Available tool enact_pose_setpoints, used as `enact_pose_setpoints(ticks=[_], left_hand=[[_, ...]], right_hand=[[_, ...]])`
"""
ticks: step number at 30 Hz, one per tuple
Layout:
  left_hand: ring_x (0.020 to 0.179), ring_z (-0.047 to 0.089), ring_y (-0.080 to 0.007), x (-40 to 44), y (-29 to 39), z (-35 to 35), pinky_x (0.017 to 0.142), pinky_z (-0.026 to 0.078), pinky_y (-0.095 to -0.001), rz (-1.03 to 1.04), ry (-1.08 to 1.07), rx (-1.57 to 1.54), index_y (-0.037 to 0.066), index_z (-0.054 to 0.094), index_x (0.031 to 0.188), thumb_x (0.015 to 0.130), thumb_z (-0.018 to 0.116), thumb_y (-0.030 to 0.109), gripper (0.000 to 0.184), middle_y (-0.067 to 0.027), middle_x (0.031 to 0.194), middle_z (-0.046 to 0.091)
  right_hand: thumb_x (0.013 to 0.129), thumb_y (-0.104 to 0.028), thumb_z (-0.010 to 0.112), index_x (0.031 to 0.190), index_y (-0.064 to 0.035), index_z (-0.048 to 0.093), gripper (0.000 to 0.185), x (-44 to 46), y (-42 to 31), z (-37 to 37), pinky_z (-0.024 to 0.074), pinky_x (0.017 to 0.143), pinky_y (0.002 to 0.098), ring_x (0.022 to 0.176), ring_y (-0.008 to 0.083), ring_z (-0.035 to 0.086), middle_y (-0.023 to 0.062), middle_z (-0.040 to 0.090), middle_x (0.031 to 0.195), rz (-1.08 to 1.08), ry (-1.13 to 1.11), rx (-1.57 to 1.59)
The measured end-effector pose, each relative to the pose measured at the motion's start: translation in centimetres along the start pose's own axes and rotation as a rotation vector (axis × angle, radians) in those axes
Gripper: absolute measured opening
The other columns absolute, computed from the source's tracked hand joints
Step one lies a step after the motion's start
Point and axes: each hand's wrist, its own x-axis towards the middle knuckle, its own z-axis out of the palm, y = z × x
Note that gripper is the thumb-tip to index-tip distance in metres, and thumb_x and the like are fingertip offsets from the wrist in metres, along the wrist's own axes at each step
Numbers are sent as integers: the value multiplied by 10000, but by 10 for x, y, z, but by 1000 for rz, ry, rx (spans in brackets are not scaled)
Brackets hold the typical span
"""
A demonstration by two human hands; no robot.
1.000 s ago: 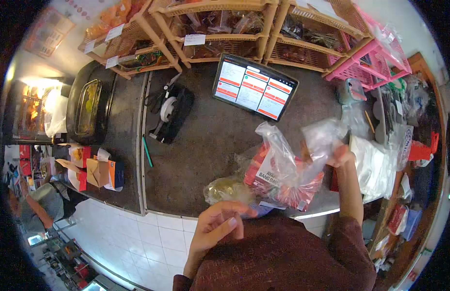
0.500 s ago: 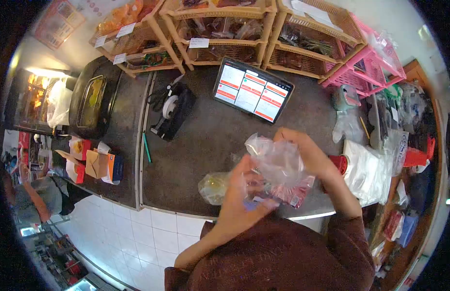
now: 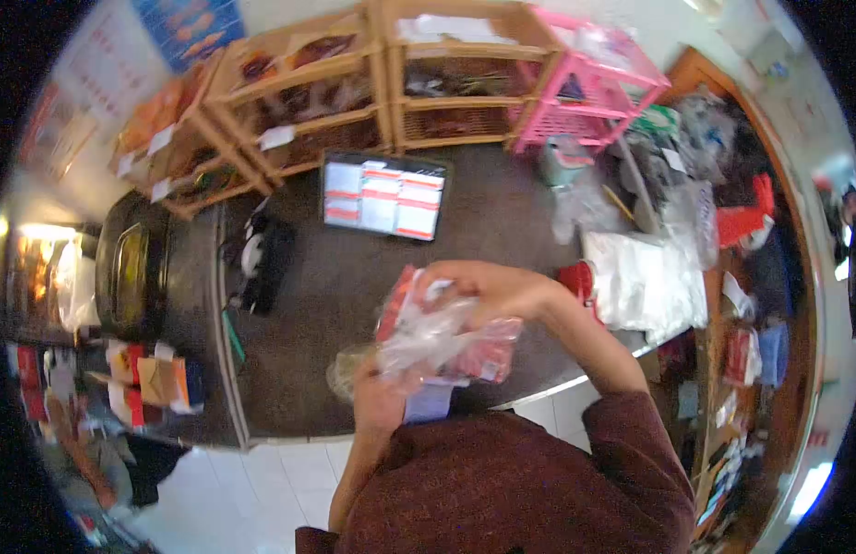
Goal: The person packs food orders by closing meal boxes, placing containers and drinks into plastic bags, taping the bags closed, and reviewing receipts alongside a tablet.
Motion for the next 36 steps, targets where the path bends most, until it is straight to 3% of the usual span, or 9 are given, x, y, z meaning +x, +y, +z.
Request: enact_pose_setpoints(ticks=[3,4,8,13,14,18,28,32,36], left_hand=[[598,516,-144,5,7,5,687,450,-310,-115,-8,-565,-48,463,1051,748,575,183,397,-35,621,529],[566,495,-133,6,2,-3,685,447,-312,-57,-98,-559,-45,451,1048,754,571,204,404,-20,584,499],[518,456,-130,15,-12,-6,650,443,-319,33,-92,-712,24,458,916,776,537,189,230,19,547,429],[653,458,-143,23,-71,-35,612,388,-326,171,92,-894,93,526,962,839,464,245,205,5,782,549],[655,460,-148,22,-77,-39,609,387,-326,168,143,-898,94,525,974,847,450,257,220,6,803,556],[661,470,-151,21,-28,-8,570,427,-299,-46,40,-1633,101,448,1171,867,383,246,343,-33,970,567],[628,603,-180,20,-24,5,463,512,-252,64,169,-1510,76,225,1329,883,369,249,499,-185,1268,378],[624,605,-169,11,-44,-8,431,506,-238,-77,510,-958,46,262,1299,896,345,252,460,-205,1249,389],[625,606,-185,13,-23,-9,452,519,-248,7,146,-670,10,309,1246,901,361,236,416,-239,1234,390]], right_hand=[[700,-64,676,1202,-27,384,582,0,-5,-38,458,771,277,854,149,560,87,587,969,244,-126,484],[740,-99,645,1198,-15,393,530,-7,1,-70,476,757,287,873,143,561,92,582,1026,207,-142,239],[697,-183,595,723,-10,628,178,-83,89,-252,463,616,335,625,216,596,135,612,681,364,996,-1143],[702,-201,497,649,-35,622,215,-125,157,-340,455,598,431,639,344,583,185,592,691,497,803,-1453],[601,-126,623,647,-42,592,101,-148,206,-383,449,588,368,634,282,572,126,578,645,230,611,-1480],[720,-145,548,692,-17,622,150,-126,182,-344,472,584,396,652,307,615,166,611,706,247,1046,-1292],[811,-107,529,923,-60,555,124,-139,145,-317,434,525,277,578,154,568,75,591,665,-64,1603,-1034],[814,-94,522,895,-49,555,98,-118,123,-245,446,568,269,611,124,557,73,592,707,20,1131,-516],[777,-84,551,844,-20,598,104,-99,212,-138,463,631,294,702,149,594,101,623,777,355,685,-759]])
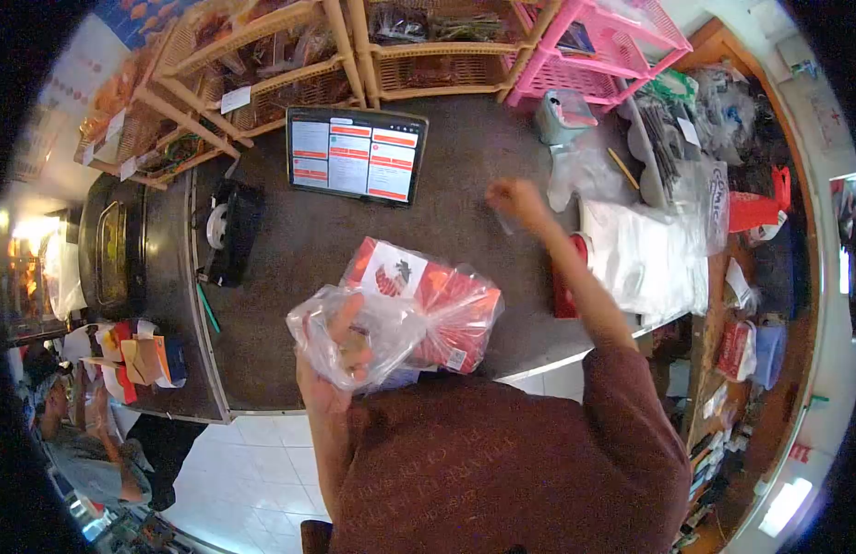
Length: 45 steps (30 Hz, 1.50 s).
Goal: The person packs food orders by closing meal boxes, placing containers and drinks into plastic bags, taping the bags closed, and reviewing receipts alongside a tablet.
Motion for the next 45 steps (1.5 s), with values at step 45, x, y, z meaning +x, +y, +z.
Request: enact_pose_setpoints(ticks=[45], left_hand=[[809,579,-103,-20,21,9,694,456,-212,402,-78,801,5,371,1141,736,588,-47,463,-73,955,573]], right_hand=[[709,4,602,814,1,555,115,-82,-323,-41,447,614,291,665,201,552,92,528,747,-416,-99,271]])
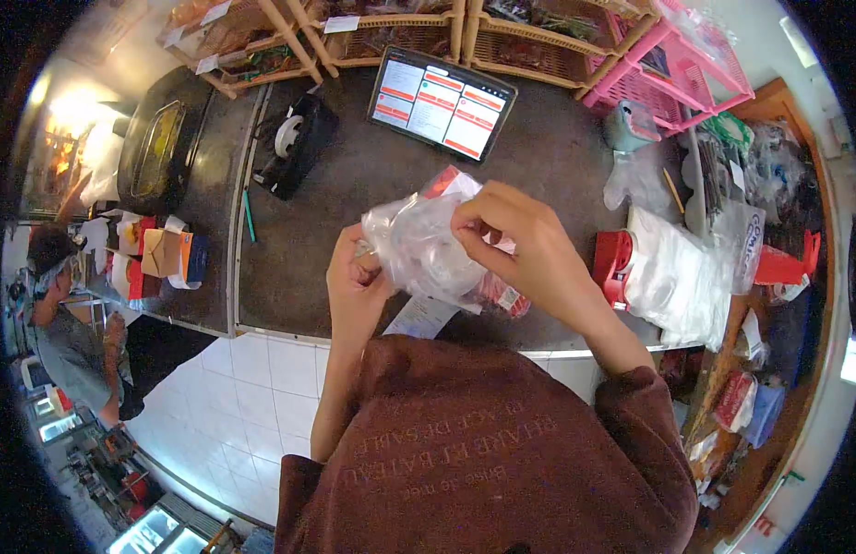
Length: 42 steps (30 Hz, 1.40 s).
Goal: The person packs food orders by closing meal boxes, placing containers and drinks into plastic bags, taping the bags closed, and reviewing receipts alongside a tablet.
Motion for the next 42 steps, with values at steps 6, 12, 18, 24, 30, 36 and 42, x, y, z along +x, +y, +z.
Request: enact_pose_setpoints(ticks=[6,12,18,24,30,36,42], left_hand=[[794,575,-98,-6,21,-1,683,458,-212,0,39,203,-10,374,1180,767,553,-43,451,-96,960,593],[847,604,-180,-15,26,3,672,460,-232,219,72,558,-4,342,1212,802,528,13,450,-134,1015,579],[890,608,-251,-26,56,11,678,474,-312,97,51,568,23,301,1231,787,520,11,496,-151,1109,529],[823,588,-361,-22,93,7,641,467,-400,87,3,716,50,261,1229,773,505,0,520,-207,929,580],[780,604,-308,-30,105,-12,647,450,-380,-17,47,928,7,285,1187,743,521,-19,503,-213,1026,546],[879,603,-263,-33,88,-12,732,468,-331,249,195,789,3,385,1140,771,531,-22,397,-162,1083,520],[829,592,-153,-21,34,-25,701,462,-250,385,307,520,3,457,1074,753,608,12,355,-89,1103,520]], right_hand=[[705,3,615,827,-3,568,131,3,3,4,454,647,299,713,226,565,113,558,806,-120,109,15],[701,-9,623,824,-14,579,130,-6,-11,6,454,638,307,719,227,573,103,573,828,-23,146,116],[630,26,642,771,-21,589,158,-13,-29,13,433,582,276,666,203,540,76,557,744,-155,251,-74],[586,25,629,778,-34,556,214,19,-64,36,432,563,301,624,229,516,84,535,735,-550,125,-147],[670,-8,624,831,-18,525,189,57,-45,44,444,592,293,644,215,527,87,521,769,-508,-224,78],[750,-31,617,869,-10,534,147,50,-28,48,442,611,240,686,115,533,43,536,778,-216,-277,273],[769,-52,612,857,-14,534,123,48,3,59,434,607,232,685,87,519,20,538,768,-100,-266,442]])
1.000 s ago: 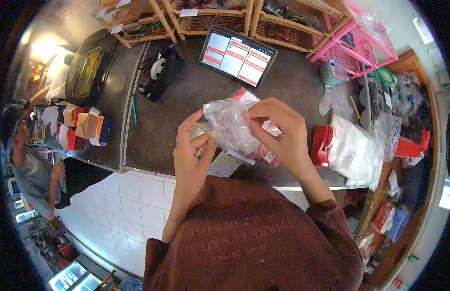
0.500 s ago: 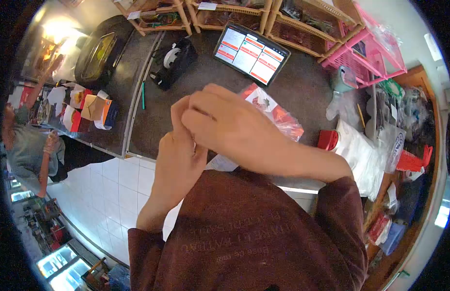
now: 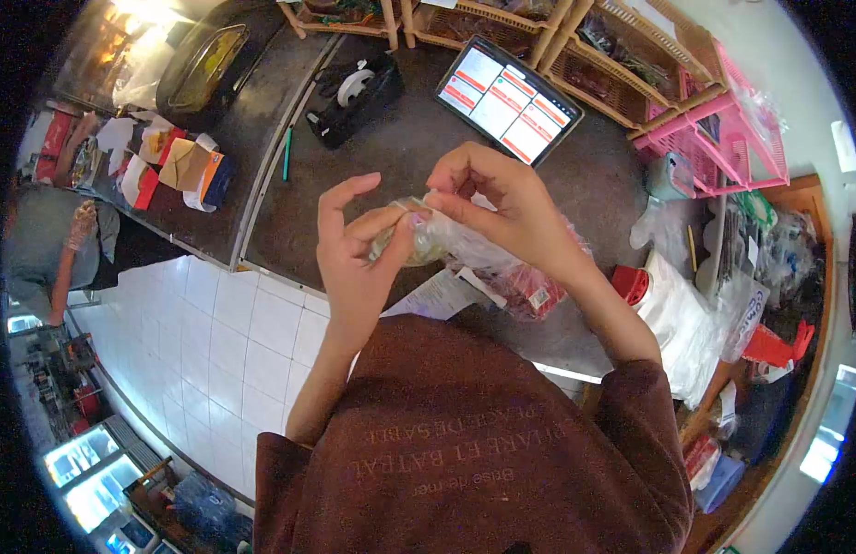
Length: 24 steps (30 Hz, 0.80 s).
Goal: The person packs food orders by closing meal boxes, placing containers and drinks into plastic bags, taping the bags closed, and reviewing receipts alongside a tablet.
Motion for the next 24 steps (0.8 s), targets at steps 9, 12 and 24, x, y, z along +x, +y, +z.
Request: enact_pose_setpoints(ticks=[9,12,24], left_hand=[[787,591,-150,-13,-1,24,712,452,-233,-437,105,-711,7,396,1005,740,611,-30,343,-93,759,616],[770,569,-128,-12,-4,24,728,427,-230,-381,48,-699,30,342,958,738,632,0,366,-72,743,605],[736,518,-97,-11,-17,25,719,376,-210,-208,-54,-489,21,298,929,717,679,82,440,-19,701,526]], right_hand=[[796,-35,590,896,-3,543,115,-4,4,-4,414,683,198,794,56,503,7,535,858,144,-93,164],[803,-44,583,891,1,557,102,-5,0,-6,413,675,198,792,52,508,7,547,843,186,-116,186],[817,-55,553,893,1,547,94,-6,1,-9,415,662,214,770,64,502,12,541,809,202,-214,163]])
